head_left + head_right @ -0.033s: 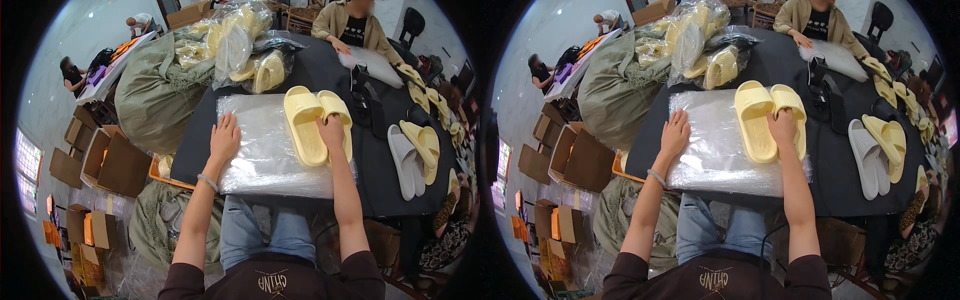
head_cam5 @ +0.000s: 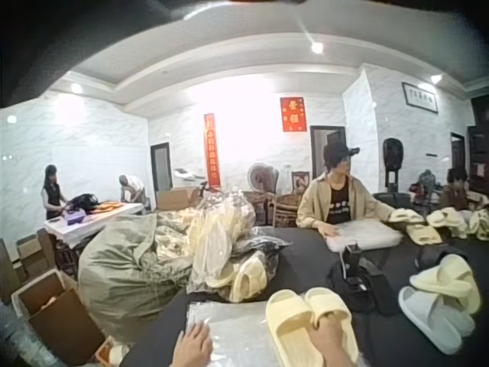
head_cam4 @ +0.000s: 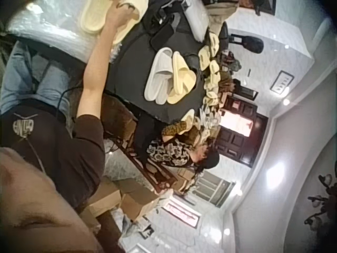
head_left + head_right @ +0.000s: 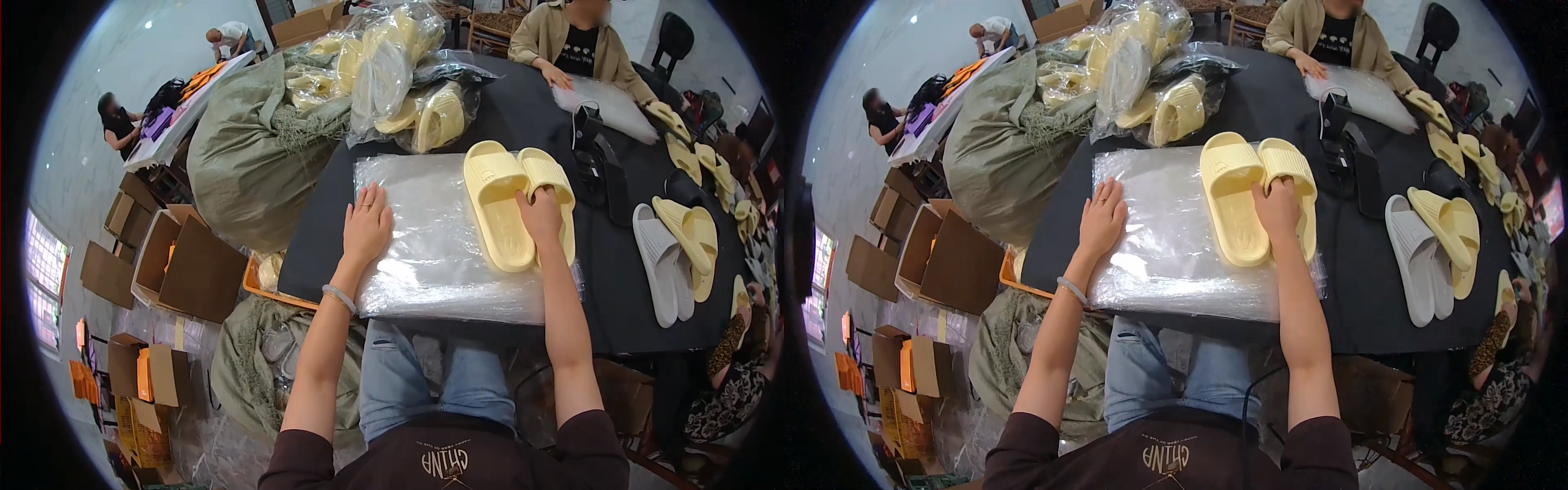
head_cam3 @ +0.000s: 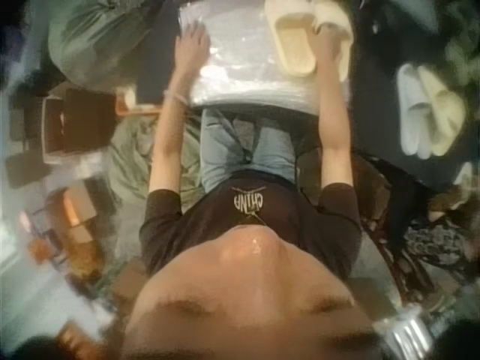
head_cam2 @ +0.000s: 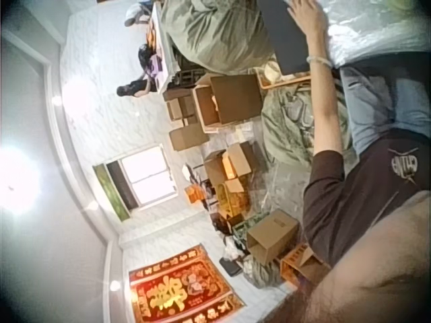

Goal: The person places pairs of yellow and white plastic slippers onto a sheet of bubble wrap on a table. They fold the bubble wrap over the slippers to enclose them and then place the wrapped pairs onto a growing stack. The process is repeated for multiple pairs of slippers.

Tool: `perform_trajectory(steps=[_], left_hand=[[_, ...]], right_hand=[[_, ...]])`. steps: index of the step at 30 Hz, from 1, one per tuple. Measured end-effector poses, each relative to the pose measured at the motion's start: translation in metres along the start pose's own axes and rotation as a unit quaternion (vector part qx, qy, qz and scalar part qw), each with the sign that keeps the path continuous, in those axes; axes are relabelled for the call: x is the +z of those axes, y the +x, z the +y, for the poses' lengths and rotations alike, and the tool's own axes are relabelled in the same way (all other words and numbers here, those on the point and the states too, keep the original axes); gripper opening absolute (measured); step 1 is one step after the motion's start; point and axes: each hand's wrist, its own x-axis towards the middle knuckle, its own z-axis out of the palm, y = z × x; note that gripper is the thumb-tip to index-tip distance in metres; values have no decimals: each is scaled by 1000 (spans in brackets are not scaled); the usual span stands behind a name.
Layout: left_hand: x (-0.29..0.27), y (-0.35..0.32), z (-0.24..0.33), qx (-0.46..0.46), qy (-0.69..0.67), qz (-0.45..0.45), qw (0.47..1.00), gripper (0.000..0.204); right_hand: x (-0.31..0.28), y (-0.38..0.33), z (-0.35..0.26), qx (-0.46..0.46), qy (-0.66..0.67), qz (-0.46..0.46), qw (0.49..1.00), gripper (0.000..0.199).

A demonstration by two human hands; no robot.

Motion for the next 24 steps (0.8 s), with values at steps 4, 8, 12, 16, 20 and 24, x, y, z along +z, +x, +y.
perform_trajectory(steps=[4, 8, 12, 16, 20, 24], left_hand=[[-1, 1, 0, -1, -2, 0, 1000, 48], [1, 1, -1, 1, 0, 4, 1000, 48], [-1, 1, 0, -1, -1, -2, 1000, 48], [-3, 0, 1, -3, -7, -4, 1000, 48], [-3, 0, 1, -1, -8, -7, 1000, 49], [-3, 1, 0, -3, -5, -8, 1000, 49]], right_hand=[[-1, -1, -1, -14, 1, 16, 1000, 40], [1, -2, 0, -28, 17, 35, 999, 39], [1, -2, 0, -23, 23, 33, 999, 38], [1, -2, -1, -25, 19, 33, 999, 37], [1, -2, 0, -24, 16, 36, 999, 37], [3, -2, 2, -35, 25, 40, 998, 38]])
